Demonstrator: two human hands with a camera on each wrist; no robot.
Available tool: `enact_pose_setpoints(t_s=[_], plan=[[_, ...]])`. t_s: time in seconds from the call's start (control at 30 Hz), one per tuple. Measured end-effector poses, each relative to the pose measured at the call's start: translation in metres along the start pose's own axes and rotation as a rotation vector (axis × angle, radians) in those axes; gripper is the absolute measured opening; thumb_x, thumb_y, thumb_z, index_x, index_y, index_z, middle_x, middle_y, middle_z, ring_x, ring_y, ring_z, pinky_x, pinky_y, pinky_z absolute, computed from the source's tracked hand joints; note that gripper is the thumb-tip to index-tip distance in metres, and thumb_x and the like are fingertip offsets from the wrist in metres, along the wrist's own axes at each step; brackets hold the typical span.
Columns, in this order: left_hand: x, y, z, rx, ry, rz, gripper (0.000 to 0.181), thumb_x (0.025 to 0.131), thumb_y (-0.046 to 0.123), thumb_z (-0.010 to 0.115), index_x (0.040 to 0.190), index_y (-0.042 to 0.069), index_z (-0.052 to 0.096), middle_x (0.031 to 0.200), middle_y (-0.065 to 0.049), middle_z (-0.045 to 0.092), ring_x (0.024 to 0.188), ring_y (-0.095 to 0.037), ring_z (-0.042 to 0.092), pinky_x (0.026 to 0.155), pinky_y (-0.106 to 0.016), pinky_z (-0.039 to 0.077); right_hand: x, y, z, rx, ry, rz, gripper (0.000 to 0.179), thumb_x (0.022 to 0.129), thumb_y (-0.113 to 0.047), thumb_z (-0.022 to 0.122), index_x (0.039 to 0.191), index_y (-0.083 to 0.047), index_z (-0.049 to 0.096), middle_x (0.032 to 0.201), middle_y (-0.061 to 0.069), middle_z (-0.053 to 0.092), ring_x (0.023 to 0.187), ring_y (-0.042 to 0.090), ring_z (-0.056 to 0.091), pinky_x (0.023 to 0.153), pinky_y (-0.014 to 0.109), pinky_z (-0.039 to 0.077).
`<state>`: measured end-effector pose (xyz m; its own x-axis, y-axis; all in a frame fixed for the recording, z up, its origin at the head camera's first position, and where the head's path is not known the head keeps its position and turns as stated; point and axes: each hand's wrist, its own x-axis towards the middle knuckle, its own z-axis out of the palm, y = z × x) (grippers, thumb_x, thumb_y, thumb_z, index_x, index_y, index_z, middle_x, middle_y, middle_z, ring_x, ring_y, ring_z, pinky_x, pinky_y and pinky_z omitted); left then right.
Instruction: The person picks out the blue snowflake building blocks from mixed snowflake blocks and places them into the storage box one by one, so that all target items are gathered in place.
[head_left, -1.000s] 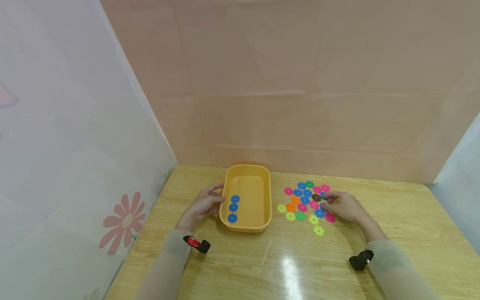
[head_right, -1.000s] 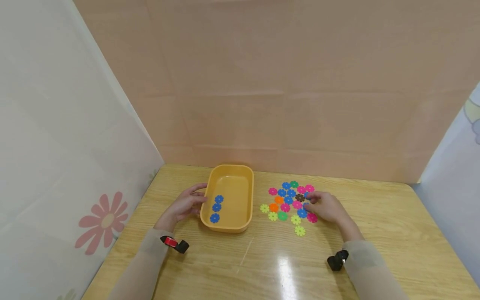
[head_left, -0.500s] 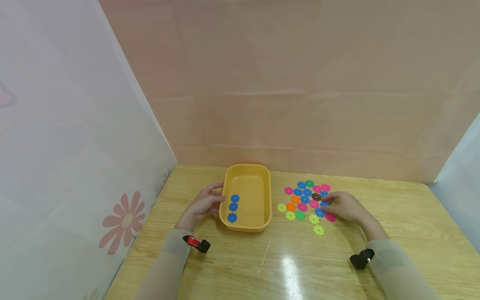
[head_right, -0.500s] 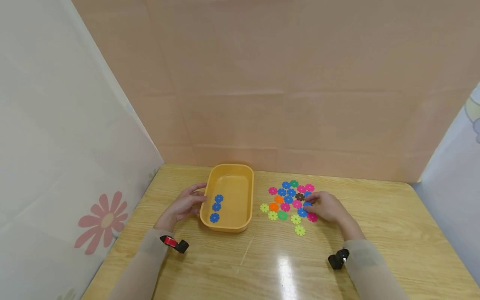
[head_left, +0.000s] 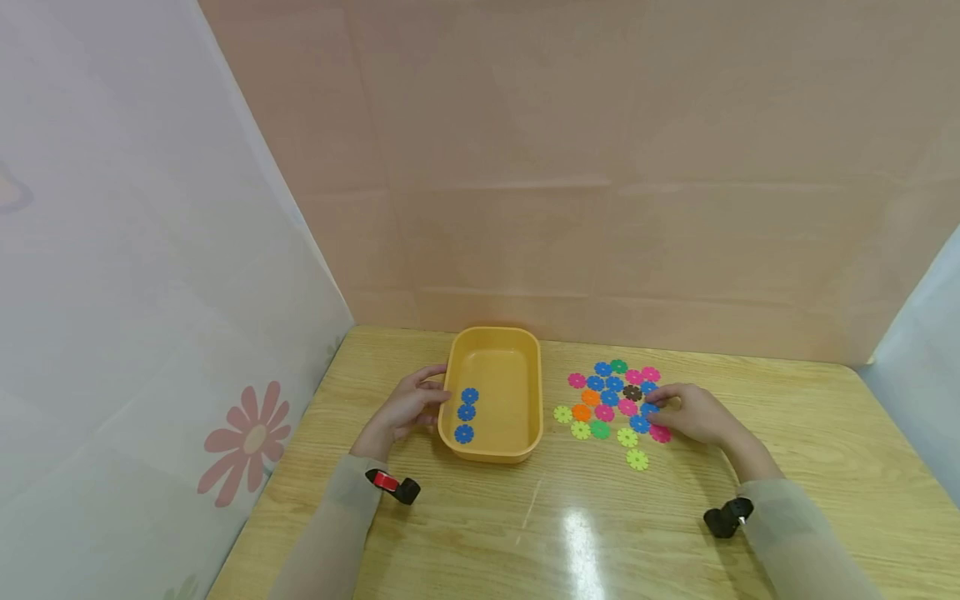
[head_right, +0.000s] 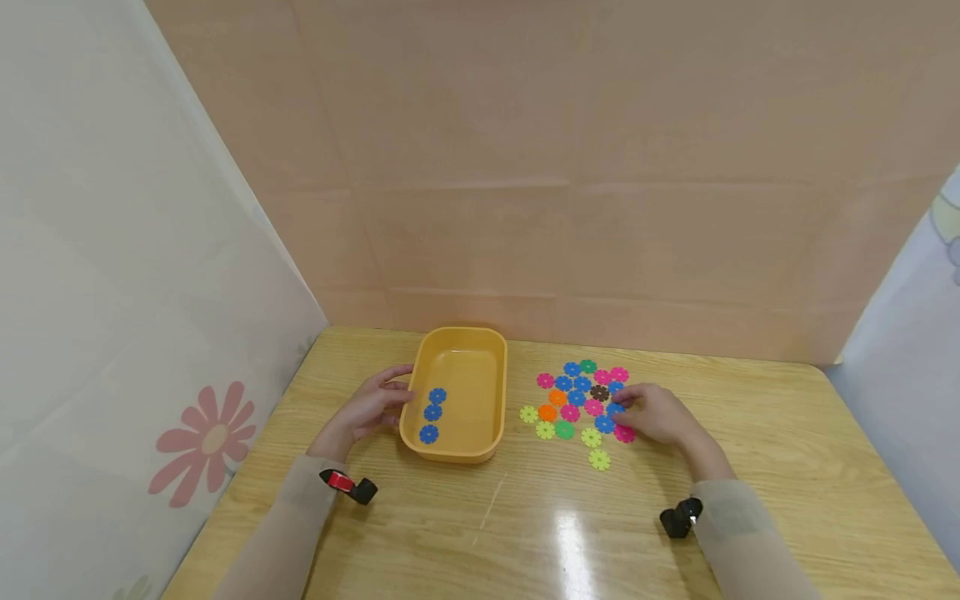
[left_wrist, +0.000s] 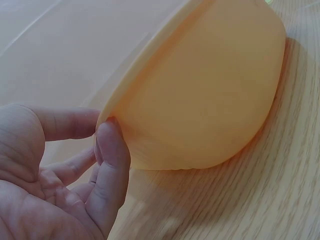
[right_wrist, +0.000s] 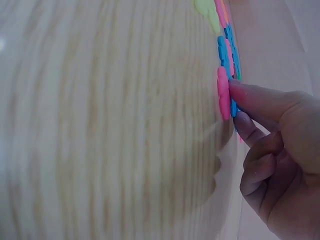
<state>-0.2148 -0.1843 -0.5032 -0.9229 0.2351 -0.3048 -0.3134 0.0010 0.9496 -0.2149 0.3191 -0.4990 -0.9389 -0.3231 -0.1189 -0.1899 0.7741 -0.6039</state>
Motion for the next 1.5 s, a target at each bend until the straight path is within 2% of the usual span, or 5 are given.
enact_pose_setpoints(t_s=[0.57, 0.77, 1.07, 1.23, 1.5], plan=[[0.0009, 0.0017, -0.0008, 0.014, 0.004, -0.005, 0.060, 0.099, 0.005, 0.064, 0.156, 0.010, 0.045, 0.128, -0.025, 0.058, 0.096, -0.027, 0.067, 0.062, -0.030, 0.058, 0.0045, 0.0070, 0.0014, 0.017, -0.024, 0.000, 0.035, 0.096, -0.024, 0.076, 0.120, 0.001, 0.069, 0.109, 0.009, 0.067, 0.103, 0.031, 0.060, 0.091, 0.055, 0.050], [0.0005, 0.0033, -0.0009, 0.013, 0.002, -0.002, 0.060, 0.099, 0.005, 0.064, 0.156, 0.011, 0.045, 0.128, -0.025, 0.059, 0.096, -0.027, 0.068, 0.063, -0.031, 0.058, 0.0049, 0.0087, 0.0020, 0.015, 0.008, -0.031, 0.033, 0.096, -0.025, 0.077, 0.116, -0.001, 0.067, 0.108, 0.008, 0.066, 0.103, 0.030, 0.060, 0.091, 0.054, 0.050], [-0.0001, -0.0020, -0.0007, 0.003, 0.012, -0.007, 0.060, 0.097, 0.005, 0.066, 0.154, 0.012, 0.047, 0.127, -0.024, 0.062, 0.091, -0.024, 0.068, 0.060, -0.030, 0.057, -0.0012, 0.0077, 0.0066, 0.010, 0.041, -0.020, 0.028, 0.095, -0.023, 0.078, 0.113, -0.009, 0.062, 0.100, 0.004, 0.064, 0.087, 0.022, 0.057, 0.076, 0.039, 0.048], [-0.0010, -0.0021, -0.0002, 0.003, 0.010, -0.001, 0.060, 0.098, 0.005, 0.065, 0.154, 0.011, 0.046, 0.127, -0.025, 0.061, 0.091, -0.024, 0.068, 0.060, -0.030, 0.056, -0.0029, 0.0049, 0.0063, 0.010, 0.040, -0.011, 0.027, 0.095, -0.022, 0.077, 0.115, -0.010, 0.063, 0.099, 0.005, 0.064, 0.083, 0.022, 0.058, 0.072, 0.038, 0.048], [0.0005, -0.0018, -0.0001, -0.004, 0.010, -0.003, 0.060, 0.097, 0.005, 0.065, 0.154, 0.011, 0.046, 0.127, -0.024, 0.061, 0.090, -0.024, 0.067, 0.058, -0.030, 0.056, -0.0040, 0.0064, 0.0071, 0.024, 0.074, -0.007, 0.032, 0.094, -0.027, 0.079, 0.117, -0.009, 0.067, 0.096, 0.004, 0.066, 0.085, 0.022, 0.059, 0.072, 0.038, 0.048]])
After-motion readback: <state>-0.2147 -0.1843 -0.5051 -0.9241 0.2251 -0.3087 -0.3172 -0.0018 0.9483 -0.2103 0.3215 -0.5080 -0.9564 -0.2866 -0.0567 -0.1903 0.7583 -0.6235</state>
